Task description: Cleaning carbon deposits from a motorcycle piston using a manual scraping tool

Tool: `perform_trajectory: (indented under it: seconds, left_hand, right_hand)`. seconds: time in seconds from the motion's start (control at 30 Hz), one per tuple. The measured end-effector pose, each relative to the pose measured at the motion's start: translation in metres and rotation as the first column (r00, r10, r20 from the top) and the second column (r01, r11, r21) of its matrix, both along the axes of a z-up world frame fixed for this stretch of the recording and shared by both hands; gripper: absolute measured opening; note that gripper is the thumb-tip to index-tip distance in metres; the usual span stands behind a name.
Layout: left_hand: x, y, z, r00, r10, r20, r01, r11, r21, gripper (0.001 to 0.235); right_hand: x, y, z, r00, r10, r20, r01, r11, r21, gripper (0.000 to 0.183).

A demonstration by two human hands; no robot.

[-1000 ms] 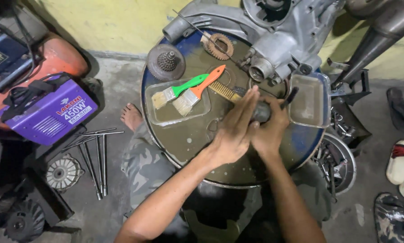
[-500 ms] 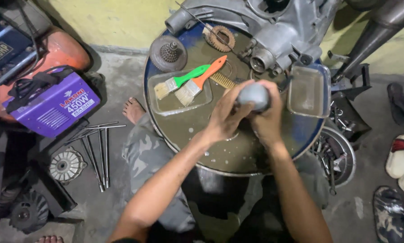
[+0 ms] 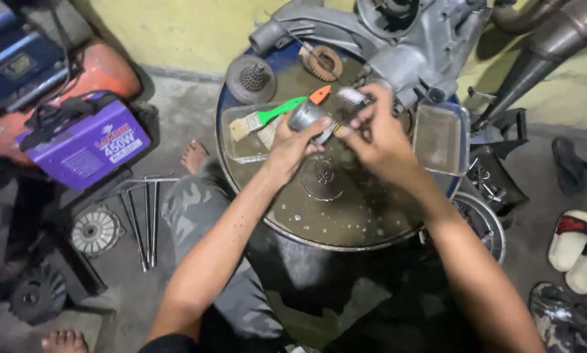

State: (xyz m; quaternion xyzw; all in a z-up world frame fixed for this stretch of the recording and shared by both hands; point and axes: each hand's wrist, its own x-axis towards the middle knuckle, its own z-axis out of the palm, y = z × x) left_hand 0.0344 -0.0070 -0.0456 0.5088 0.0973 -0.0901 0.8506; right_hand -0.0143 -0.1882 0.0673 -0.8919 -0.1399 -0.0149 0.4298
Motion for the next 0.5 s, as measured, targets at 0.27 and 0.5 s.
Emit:
perform_trajectory:
  seconds: [0.27,0.5]
  left_hand:
    - [0.012,0.019,-0.033,0.875,0.047,0.482,-0.216,0.929,0.301,0.068]
    - [-0.016,0.034,0.007,0.884,-0.195,0.425,-0.149,0.744,0.651,0.069]
  right_hand:
    - [-0.011,-0.044,-0.087,0.995,0.055,0.088,-0.033,0.973,-0.23,0.032]
    - [-0.024,-0.042,-0.131,0.978,-0.026,0.206,0.112,0.902,-0.418,0.017]
